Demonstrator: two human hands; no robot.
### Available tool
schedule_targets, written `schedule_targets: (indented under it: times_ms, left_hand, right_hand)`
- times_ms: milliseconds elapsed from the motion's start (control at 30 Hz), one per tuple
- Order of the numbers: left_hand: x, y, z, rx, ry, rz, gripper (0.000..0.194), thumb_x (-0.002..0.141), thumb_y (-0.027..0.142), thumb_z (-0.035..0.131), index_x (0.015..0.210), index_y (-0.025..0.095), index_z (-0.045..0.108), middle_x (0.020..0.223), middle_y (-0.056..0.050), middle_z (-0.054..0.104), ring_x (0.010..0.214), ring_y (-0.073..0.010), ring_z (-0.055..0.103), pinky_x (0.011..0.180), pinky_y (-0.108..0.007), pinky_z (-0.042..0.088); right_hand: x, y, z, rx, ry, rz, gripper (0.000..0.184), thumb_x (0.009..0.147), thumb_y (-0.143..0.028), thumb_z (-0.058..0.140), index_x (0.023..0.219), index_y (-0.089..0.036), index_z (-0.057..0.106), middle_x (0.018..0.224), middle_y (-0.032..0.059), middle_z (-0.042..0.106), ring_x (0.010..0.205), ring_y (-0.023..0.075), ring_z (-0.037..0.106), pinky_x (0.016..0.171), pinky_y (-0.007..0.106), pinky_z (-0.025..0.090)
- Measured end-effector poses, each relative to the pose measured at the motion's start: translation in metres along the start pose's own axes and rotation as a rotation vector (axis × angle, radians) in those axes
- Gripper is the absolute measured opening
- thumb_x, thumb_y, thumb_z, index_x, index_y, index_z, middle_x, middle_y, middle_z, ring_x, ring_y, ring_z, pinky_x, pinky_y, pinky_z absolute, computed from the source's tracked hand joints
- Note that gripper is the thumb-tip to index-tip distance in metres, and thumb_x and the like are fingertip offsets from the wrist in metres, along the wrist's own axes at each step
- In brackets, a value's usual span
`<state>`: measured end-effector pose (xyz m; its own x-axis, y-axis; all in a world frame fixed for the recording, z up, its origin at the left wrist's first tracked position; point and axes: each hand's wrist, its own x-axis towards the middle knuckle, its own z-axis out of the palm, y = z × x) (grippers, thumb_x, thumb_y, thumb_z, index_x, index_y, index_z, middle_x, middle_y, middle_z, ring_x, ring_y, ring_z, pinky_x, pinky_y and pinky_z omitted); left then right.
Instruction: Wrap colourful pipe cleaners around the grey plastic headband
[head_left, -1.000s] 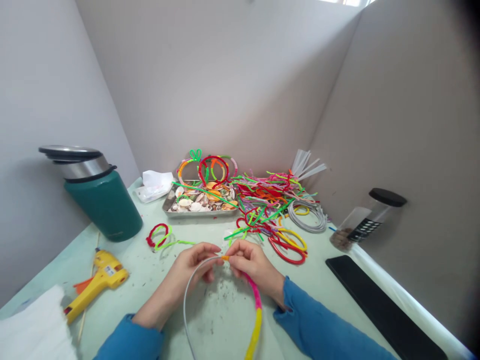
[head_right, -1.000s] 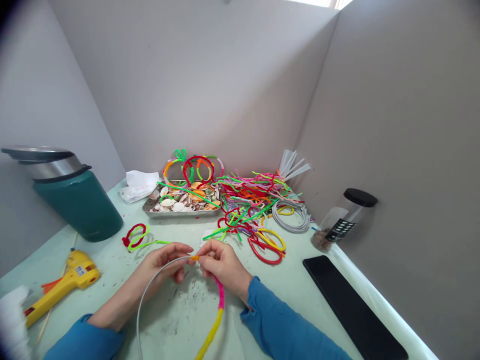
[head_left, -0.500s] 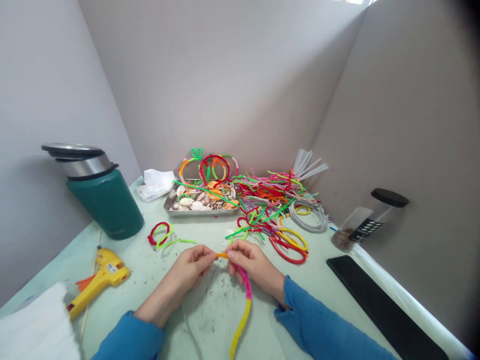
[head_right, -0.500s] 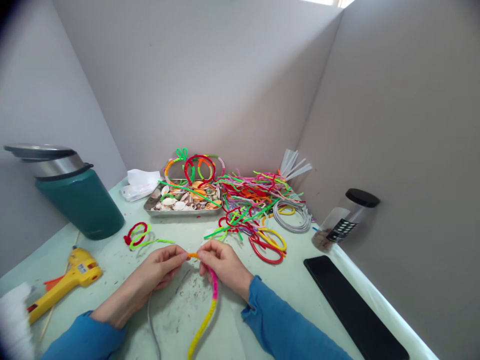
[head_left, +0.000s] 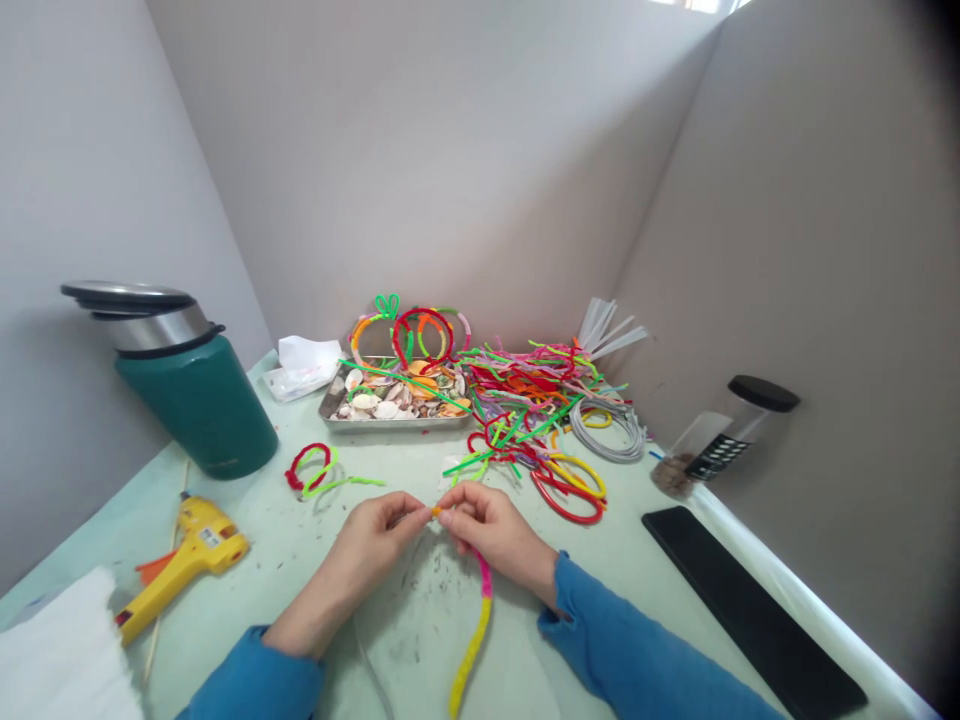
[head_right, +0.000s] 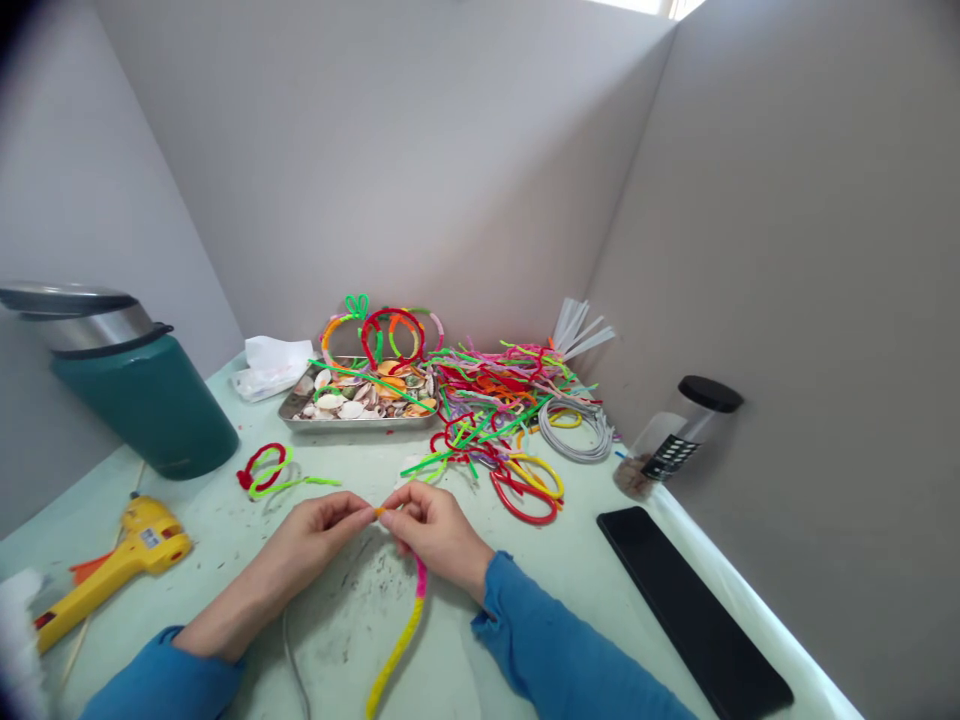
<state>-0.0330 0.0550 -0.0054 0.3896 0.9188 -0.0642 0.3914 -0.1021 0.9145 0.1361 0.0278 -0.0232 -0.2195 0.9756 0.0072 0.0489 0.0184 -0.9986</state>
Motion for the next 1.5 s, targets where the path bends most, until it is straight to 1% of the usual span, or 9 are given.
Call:
schedule_targets:
  times_ms: [167, 467, 600, 733, 967, 1067, 1233, 1367, 1500]
  left_hand:
    - [0.001, -0.005, 0.001, 0.048, 0.014, -0.052, 0.035, 0.071, 0.048, 0.054, 0.06, 0.015, 0.053, 0.05, 0.006, 0.04, 0.049, -0.0092, 0.032, 0.045, -0.021, 0.022]
    - [-0.004, 0.011, 0.0, -0.256, -0.056, -0.279, 0.036, 0.069, 0.051, 0.055, 0.076, 0.016, 0.053, 0.046, 0.01, 0.034, 0.035, -0.0036, 0.018, 0.035, -0.02, 0.01]
    - [-0.003, 0.008, -0.005, -0.299, 0.01, -0.307, 0.041, 0.067, 0.052, 0.057, 0.082, 0.015, 0.056, 0.048, 0.011, 0.032, 0.035, -0.0026, 0.017, 0.035, -0.019, 0.009]
    - [-0.003, 0.008, -0.005, -0.244, 0.049, -0.315, 0.043, 0.065, 0.053, 0.058, 0.08, 0.013, 0.059, 0.047, 0.011, 0.029, 0.034, -0.003, 0.018, 0.035, -0.019, 0.01]
    - [0.001, -0.002, 0.0, 0.003, 0.062, -0.141, 0.037, 0.073, 0.048, 0.051, 0.073, 0.014, 0.068, 0.044, 0.006, 0.041, 0.039, -0.0088, 0.033, 0.04, -0.021, 0.024]
    - [0.0, -0.004, 0.0, 0.158, 0.07, 0.025, 0.031, 0.076, 0.04, 0.049, 0.078, 0.018, 0.072, 0.064, -0.002, 0.063, 0.061, -0.0169, 0.054, 0.058, -0.025, 0.038]
    - [-0.004, 0.003, -0.001, 0.374, 0.091, 0.232, 0.028, 0.079, 0.035, 0.048, 0.082, 0.024, 0.073, 0.088, -0.006, 0.067, 0.086, -0.0223, 0.056, 0.078, -0.029, 0.039]
    - [-0.003, 0.006, 0.001, 0.157, 0.08, 0.191, 0.039, 0.082, 0.042, 0.042, 0.071, 0.016, 0.069, 0.075, -0.005, 0.066, 0.074, -0.0193, 0.055, 0.069, -0.027, 0.04]
    - [-0.002, 0.005, 0.004, -0.075, 0.035, 0.091, 0.031, 0.075, 0.042, 0.054, 0.07, 0.014, 0.066, 0.063, -0.001, 0.061, 0.061, -0.0143, 0.05, 0.056, -0.022, 0.038]
  right_hand:
    - [-0.001, 0.004, 0.003, -0.09, 0.027, -0.056, 0.013, 0.078, -0.025, 0.055, 0.085, -0.015, 0.057, 0.047, -0.0081, 0.041, 0.04, 0.0057, 0.037, 0.04, 0.017, 0.028]
    - [0.002, 0.004, -0.001, -0.05, 0.065, -0.062, 0.022, 0.085, -0.035, 0.047, 0.082, -0.015, 0.057, 0.048, -0.0053, 0.048, 0.041, 0.0073, 0.039, 0.043, 0.019, 0.032]
    - [0.003, 0.004, -0.009, -0.296, 0.29, -0.138, 0.026, 0.089, -0.033, 0.04, 0.083, -0.016, 0.06, 0.056, -0.001, 0.057, 0.05, 0.0107, 0.05, 0.05, 0.021, 0.037]
    - [0.001, 0.0, -0.021, -0.74, 0.436, -0.264, 0.019, 0.087, -0.022, 0.042, 0.091, -0.019, 0.061, 0.079, 0.003, 0.063, 0.072, 0.0148, 0.058, 0.065, 0.024, 0.04]
    - [0.001, 0.0, -0.031, -1.329, 0.335, -0.216, 0.02, 0.085, -0.016, 0.044, 0.094, -0.022, 0.061, 0.085, 0.0058, 0.058, 0.072, 0.0169, 0.057, 0.057, 0.026, 0.036]
    - [0.001, 0.0, -0.029, -1.298, 0.331, -0.278, 0.017, 0.086, -0.016, 0.044, 0.088, -0.02, 0.06, 0.086, 0.0048, 0.057, 0.073, 0.0159, 0.055, 0.059, 0.025, 0.037]
    - [-0.002, -0.002, -0.019, -1.041, 0.321, -0.498, 0.019, 0.088, -0.017, 0.043, 0.093, -0.02, 0.061, 0.089, 0.005, 0.056, 0.079, 0.0145, 0.054, 0.066, 0.024, 0.04]
    - [-0.007, -0.003, -0.011, -0.956, 0.193, -0.64, 0.021, 0.088, -0.016, 0.042, 0.095, -0.02, 0.062, 0.095, 0.0062, 0.059, 0.083, 0.0147, 0.054, 0.071, 0.025, 0.041]
    - [-0.008, -0.003, -0.008, -1.013, 0.05, -0.669, 0.02, 0.088, -0.017, 0.041, 0.095, -0.019, 0.06, 0.092, 0.0068, 0.062, 0.083, 0.0157, 0.055, 0.072, 0.026, 0.041]
